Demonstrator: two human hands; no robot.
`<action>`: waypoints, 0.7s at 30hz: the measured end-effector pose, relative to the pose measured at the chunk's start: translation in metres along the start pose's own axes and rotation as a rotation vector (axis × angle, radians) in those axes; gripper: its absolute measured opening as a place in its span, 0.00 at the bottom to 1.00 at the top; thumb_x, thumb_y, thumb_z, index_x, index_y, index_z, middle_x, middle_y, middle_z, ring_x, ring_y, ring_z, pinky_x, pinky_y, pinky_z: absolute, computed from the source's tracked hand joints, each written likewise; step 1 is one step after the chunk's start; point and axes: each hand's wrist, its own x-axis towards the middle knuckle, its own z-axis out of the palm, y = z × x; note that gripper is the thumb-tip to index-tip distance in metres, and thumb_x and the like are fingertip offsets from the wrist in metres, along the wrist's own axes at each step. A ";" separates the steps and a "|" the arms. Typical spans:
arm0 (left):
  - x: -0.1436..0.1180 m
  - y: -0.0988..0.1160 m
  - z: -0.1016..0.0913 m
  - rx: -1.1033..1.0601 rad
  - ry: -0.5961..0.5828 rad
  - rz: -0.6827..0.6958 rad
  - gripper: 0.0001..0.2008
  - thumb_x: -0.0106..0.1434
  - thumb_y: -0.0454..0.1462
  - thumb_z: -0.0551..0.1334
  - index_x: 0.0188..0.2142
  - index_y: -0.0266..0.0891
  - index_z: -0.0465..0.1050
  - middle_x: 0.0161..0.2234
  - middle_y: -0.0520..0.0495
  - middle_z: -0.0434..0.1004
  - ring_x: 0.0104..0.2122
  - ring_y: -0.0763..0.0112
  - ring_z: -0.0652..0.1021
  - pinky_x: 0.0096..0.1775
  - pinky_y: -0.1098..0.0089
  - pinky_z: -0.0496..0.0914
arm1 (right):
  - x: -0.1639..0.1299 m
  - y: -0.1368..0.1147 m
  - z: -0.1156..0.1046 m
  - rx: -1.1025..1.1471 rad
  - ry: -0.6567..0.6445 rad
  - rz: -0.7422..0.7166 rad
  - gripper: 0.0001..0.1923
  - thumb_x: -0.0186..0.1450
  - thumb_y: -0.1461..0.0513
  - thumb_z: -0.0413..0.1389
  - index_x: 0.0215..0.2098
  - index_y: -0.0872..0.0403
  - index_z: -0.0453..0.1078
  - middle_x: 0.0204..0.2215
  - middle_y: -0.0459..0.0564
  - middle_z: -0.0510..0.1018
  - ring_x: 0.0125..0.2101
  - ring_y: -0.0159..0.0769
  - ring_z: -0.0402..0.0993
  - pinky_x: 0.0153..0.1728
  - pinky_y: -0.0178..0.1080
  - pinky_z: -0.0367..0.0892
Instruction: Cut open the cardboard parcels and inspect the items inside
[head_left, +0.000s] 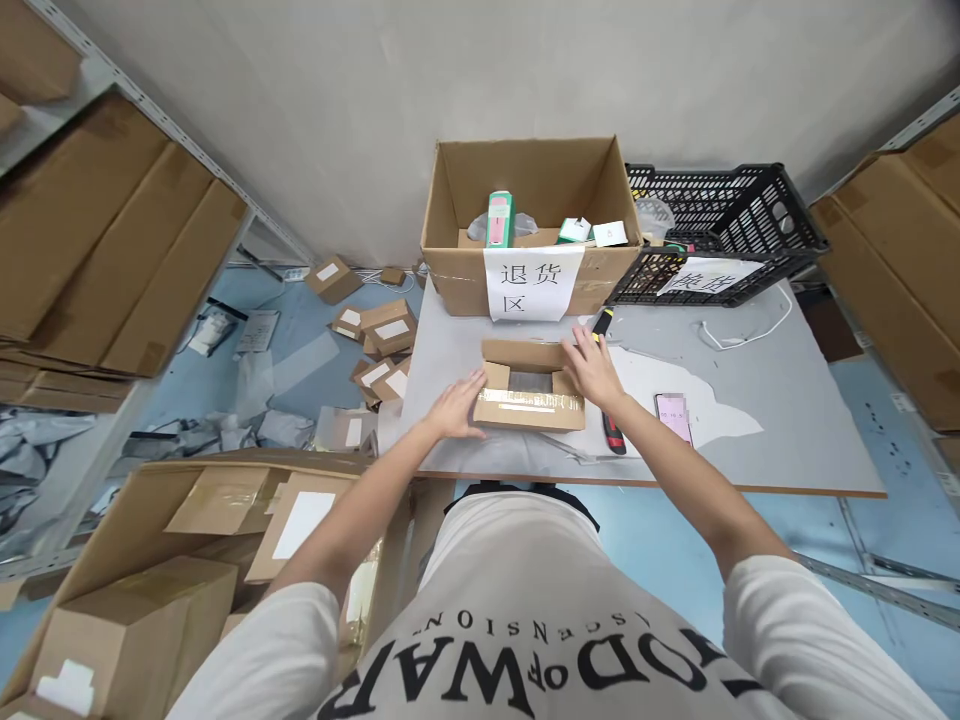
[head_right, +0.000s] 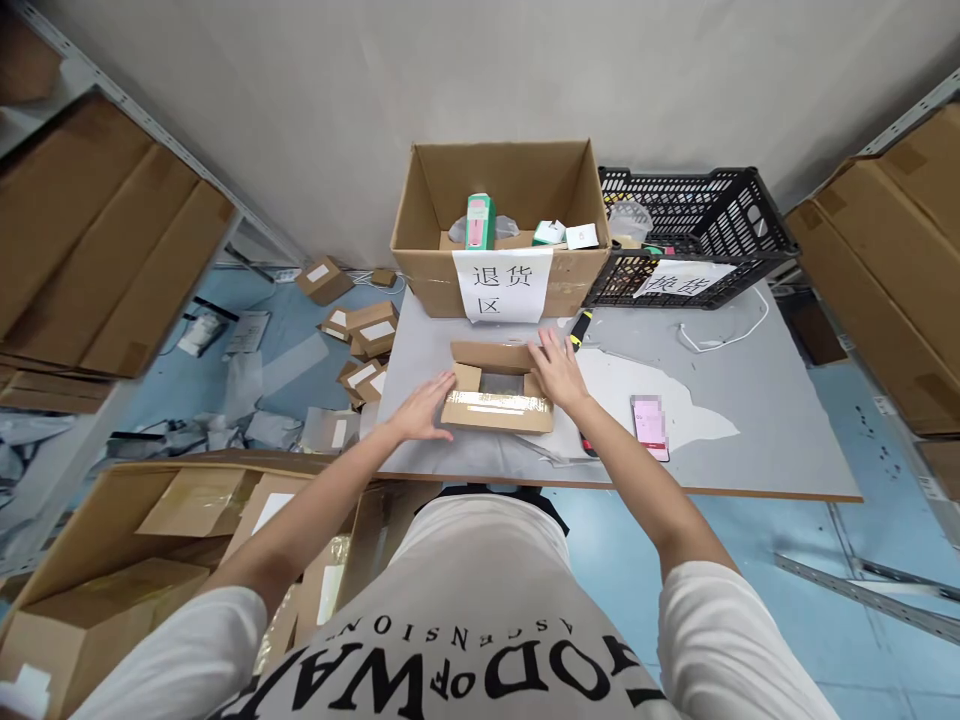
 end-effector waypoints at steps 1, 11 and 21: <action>0.003 -0.010 -0.003 0.014 -0.038 0.027 0.59 0.44 0.57 0.65 0.66 0.34 0.37 0.65 0.33 0.43 0.64 0.52 0.49 0.60 0.56 0.50 | -0.010 -0.005 -0.002 0.009 -0.024 -0.076 0.29 0.66 0.61 0.45 0.65 0.58 0.48 0.66 0.61 0.46 0.65 0.51 0.37 0.59 0.60 0.39; 0.027 -0.037 -0.002 0.026 -0.084 0.173 0.57 0.45 0.62 0.61 0.65 0.31 0.42 0.65 0.31 0.42 0.64 0.54 0.49 0.60 0.58 0.49 | -0.030 -0.022 0.013 0.140 -0.446 -0.086 0.33 0.54 0.51 0.60 0.52 0.60 0.64 0.53 0.64 0.68 0.55 0.53 0.62 0.58 0.54 0.45; 0.024 -0.034 0.000 -0.004 -0.070 0.122 0.55 0.46 0.58 0.63 0.65 0.32 0.43 0.65 0.32 0.44 0.64 0.54 0.52 0.61 0.56 0.47 | -0.064 -0.054 0.003 -0.010 -0.347 0.086 0.09 0.63 0.57 0.53 0.39 0.52 0.66 0.35 0.54 0.77 0.40 0.45 0.70 0.44 0.42 0.62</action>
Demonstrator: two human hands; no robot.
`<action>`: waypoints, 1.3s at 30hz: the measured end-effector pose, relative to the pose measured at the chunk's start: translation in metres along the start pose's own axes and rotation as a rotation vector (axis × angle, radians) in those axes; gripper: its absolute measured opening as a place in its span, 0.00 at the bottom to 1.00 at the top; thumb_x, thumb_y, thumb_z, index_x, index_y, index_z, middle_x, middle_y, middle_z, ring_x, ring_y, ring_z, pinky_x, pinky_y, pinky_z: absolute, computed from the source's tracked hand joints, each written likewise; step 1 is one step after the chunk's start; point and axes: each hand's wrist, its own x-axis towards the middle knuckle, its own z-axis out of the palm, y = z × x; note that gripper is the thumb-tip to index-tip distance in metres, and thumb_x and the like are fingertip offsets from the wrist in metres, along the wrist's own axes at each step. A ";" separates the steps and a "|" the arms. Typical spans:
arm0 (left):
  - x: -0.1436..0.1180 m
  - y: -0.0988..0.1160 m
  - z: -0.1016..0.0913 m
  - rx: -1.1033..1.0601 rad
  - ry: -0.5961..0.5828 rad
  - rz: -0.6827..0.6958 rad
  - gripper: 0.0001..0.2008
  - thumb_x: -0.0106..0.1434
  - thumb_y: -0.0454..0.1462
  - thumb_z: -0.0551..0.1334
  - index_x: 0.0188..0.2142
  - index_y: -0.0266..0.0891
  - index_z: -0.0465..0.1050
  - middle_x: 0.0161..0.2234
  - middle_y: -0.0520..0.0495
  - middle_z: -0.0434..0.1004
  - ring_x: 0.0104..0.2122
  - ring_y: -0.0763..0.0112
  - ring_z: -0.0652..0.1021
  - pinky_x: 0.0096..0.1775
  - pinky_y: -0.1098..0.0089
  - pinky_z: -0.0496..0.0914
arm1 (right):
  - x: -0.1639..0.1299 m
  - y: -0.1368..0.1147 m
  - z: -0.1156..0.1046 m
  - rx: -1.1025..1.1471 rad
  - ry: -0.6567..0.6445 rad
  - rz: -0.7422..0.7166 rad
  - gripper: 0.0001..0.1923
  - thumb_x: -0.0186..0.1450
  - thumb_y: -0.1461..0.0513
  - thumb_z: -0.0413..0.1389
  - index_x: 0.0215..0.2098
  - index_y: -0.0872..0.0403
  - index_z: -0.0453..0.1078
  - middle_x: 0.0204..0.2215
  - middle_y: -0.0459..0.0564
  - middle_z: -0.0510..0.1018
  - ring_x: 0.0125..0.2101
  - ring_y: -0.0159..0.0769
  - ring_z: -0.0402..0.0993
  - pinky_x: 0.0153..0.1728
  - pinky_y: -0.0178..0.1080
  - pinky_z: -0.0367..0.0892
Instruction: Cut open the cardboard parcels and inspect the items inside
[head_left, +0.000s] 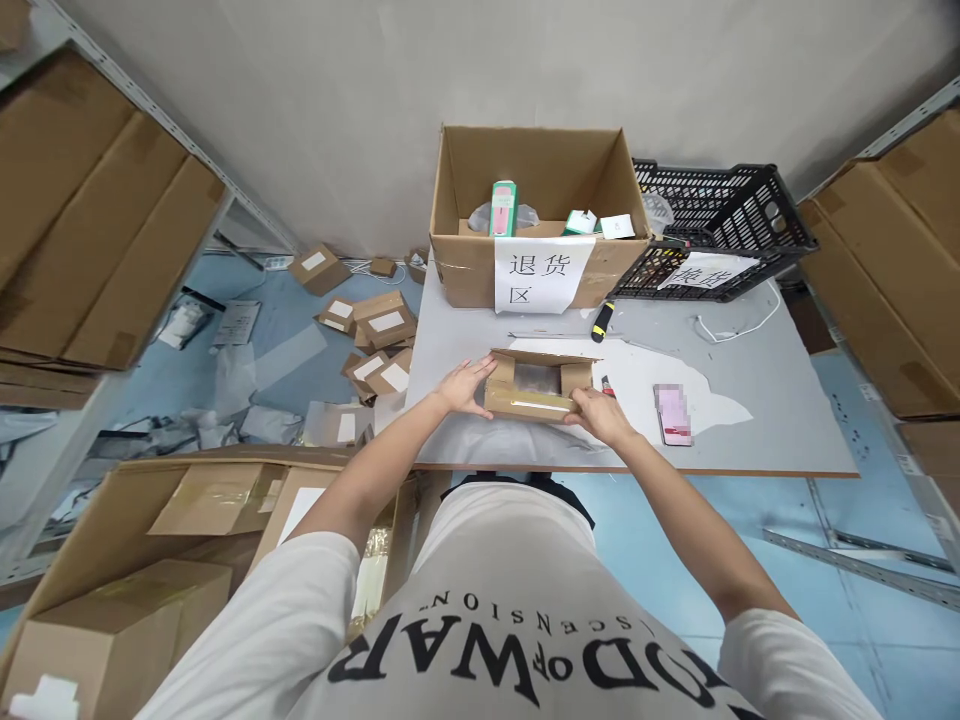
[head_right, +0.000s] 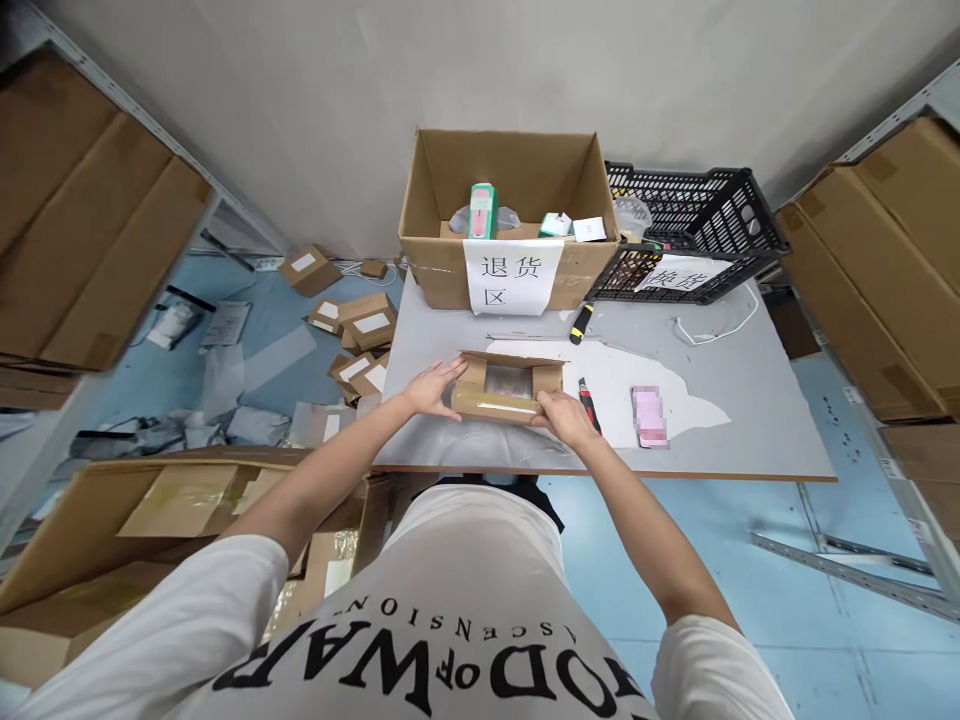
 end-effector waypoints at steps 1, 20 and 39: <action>0.002 0.000 0.000 0.003 0.002 0.001 0.55 0.46 0.58 0.63 0.65 0.32 0.44 0.65 0.32 0.44 0.64 0.54 0.52 0.61 0.55 0.47 | -0.004 -0.003 0.001 -0.029 0.014 0.004 0.07 0.65 0.60 0.50 0.39 0.52 0.67 0.34 0.54 0.77 0.40 0.44 0.70 0.46 0.42 0.61; 0.002 0.009 -0.021 0.062 -0.127 -0.017 0.42 0.52 0.44 0.60 0.64 0.34 0.46 0.66 0.34 0.43 0.63 0.50 0.51 0.58 0.46 0.50 | -0.061 -0.041 0.056 -0.045 0.238 0.086 0.22 0.69 0.62 0.39 0.58 0.56 0.62 0.57 0.57 0.66 0.57 0.42 0.61 0.57 0.49 0.54; 0.091 0.096 0.013 0.240 -0.264 -0.001 0.07 0.50 0.33 0.66 0.31 0.38 0.79 0.32 0.44 0.80 0.43 0.53 0.76 0.61 0.52 0.38 | 0.082 -0.060 -0.008 -0.375 -0.361 0.052 0.15 0.62 0.70 0.51 0.44 0.60 0.74 0.46 0.64 0.76 0.49 0.46 0.70 0.49 0.43 0.62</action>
